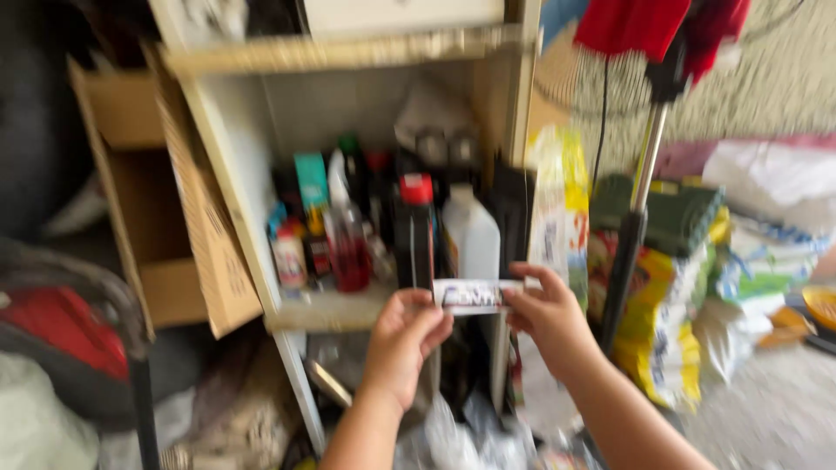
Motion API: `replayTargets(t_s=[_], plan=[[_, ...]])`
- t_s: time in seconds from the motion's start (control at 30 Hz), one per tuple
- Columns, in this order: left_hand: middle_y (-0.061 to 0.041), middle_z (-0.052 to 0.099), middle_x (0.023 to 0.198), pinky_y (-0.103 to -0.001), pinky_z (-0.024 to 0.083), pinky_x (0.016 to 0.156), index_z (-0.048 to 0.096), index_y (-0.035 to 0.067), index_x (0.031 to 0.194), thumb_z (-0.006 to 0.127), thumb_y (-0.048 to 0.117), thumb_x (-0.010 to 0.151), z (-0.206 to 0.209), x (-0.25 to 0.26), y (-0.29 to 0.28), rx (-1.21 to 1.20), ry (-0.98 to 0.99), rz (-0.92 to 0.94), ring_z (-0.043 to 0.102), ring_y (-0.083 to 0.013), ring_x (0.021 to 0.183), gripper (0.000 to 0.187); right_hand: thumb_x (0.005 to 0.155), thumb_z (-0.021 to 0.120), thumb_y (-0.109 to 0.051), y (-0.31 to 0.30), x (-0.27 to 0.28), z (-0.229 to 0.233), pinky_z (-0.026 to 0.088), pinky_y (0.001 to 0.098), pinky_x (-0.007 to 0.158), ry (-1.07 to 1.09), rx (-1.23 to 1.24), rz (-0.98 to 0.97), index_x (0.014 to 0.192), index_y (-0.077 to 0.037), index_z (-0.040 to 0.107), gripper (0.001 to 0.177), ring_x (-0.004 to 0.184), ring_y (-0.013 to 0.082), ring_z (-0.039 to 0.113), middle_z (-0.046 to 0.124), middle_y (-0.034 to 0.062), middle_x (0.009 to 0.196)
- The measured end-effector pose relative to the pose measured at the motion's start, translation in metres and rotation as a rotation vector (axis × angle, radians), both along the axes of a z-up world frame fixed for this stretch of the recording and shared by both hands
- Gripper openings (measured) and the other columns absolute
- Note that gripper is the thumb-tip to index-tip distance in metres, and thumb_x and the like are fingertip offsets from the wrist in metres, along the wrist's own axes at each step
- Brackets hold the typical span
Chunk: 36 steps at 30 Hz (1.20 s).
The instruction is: Organize tools and parts in a garage storage cabinet.
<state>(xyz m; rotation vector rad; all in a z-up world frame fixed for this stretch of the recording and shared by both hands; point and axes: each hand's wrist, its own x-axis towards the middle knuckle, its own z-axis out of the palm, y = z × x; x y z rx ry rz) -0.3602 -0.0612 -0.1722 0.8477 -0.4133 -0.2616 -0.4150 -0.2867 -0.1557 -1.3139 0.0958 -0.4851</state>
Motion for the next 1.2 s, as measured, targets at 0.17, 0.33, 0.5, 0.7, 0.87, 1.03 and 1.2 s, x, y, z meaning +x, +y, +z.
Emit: replayTargets(t_s=[0.17, 0.33, 0.5, 0.7, 0.87, 1.03, 1.2], plan=[[-0.008, 0.075, 0.089, -0.035, 0.063, 0.076, 0.062, 0.006, 0.108, 0.072, 0.004, 0.087, 0.046, 0.032, -0.009, 0.036, -0.105, 0.064, 0.075, -0.0193, 0.082, 0.023, 0.072, 0.081, -0.009, 0.039, -0.020, 0.074, 0.054, 0.0360, 0.075, -0.470, -0.889, -0.608, 0.111, -0.009, 0.067, 0.041, 0.090, 0.0238, 0.068, 0.070, 0.0060, 0.104], [-0.008, 0.078, 0.090, -0.035, 0.064, 0.072, 0.063, 0.006, 0.107, 0.072, 0.003, 0.086, 0.113, 0.073, -0.038, 0.004, -0.287, 0.009, 0.076, -0.0179, 0.081, 0.023, 0.073, 0.085, -0.020, 0.054, -0.002, 0.139, 0.056, 0.0358, 0.077, -0.541, -1.022, -0.619, 0.093, -0.017, 0.079, 0.021, 0.088, 0.0209, 0.073, 0.079, 0.0024, 0.092], [-0.010, 0.078, 0.094, -0.035, 0.063, 0.082, 0.070, 0.004, 0.114, 0.071, 0.008, 0.091, 0.194, 0.042, -0.013, 0.013, -0.244, -0.020, 0.075, -0.0186, 0.088, 0.024, 0.075, 0.085, -0.022, 0.084, -0.027, 0.211, 0.062, 0.0309, 0.070, -0.475, -0.829, -0.423, 0.097, -0.012, 0.080, 0.025, 0.076, 0.0159, 0.078, 0.081, 0.0046, 0.083], [-0.011, 0.073, 0.105, -0.036, 0.059, 0.095, 0.067, 0.000, 0.113, 0.065, 0.003, 0.094, 0.278, -0.033, 0.024, -0.215, -0.466, -0.067, 0.072, -0.0205, 0.098, 0.019, 0.078, 0.081, -0.018, 0.124, -0.078, 0.288, 0.060, 0.0277, 0.066, -0.611, -0.697, -0.396, 0.094, -0.005, 0.080, 0.022, 0.071, 0.0110, 0.076, 0.082, 0.0056, 0.079], [-0.009, 0.073, 0.106, -0.035, 0.058, 0.099, 0.068, 0.001, 0.112, 0.064, 0.003, 0.095, 0.318, -0.055, 0.034, -0.170, -0.587, 0.010, 0.071, -0.0180, 0.100, 0.017, 0.081, 0.079, -0.018, 0.135, -0.086, 0.317, 0.060, 0.0272, 0.069, -0.739, -0.616, -0.394, 0.093, -0.004, 0.080, 0.019, 0.072, 0.0105, 0.076, 0.082, 0.0057, 0.078], [-0.008, 0.073, 0.107, -0.034, 0.058, 0.098, 0.067, 0.001, 0.114, 0.062, 0.004, 0.096, 0.336, -0.046, 0.032, -0.162, -0.587, 0.038, 0.071, -0.0175, 0.100, 0.019, 0.083, 0.076, -0.016, 0.114, -0.060, 0.322, 0.059, 0.0261, 0.076, -0.864, -0.635, -0.322, 0.101, -0.005, 0.079, 0.021, 0.083, 0.0111, 0.076, 0.081, 0.0055, 0.090], [-0.009, 0.072, 0.109, -0.035, 0.059, 0.095, 0.066, 0.004, 0.115, 0.059, 0.005, 0.098, 0.345, -0.020, 0.019, -0.178, -0.548, 0.019, 0.071, -0.0176, 0.097, 0.019, 0.082, 0.077, -0.005, 0.081, -0.034, 0.324, 0.051, 0.0274, 0.086, -0.967, -0.586, -0.378, 0.115, -0.006, 0.071, 0.034, 0.101, 0.0146, 0.065, 0.071, 0.0092, 0.111]])
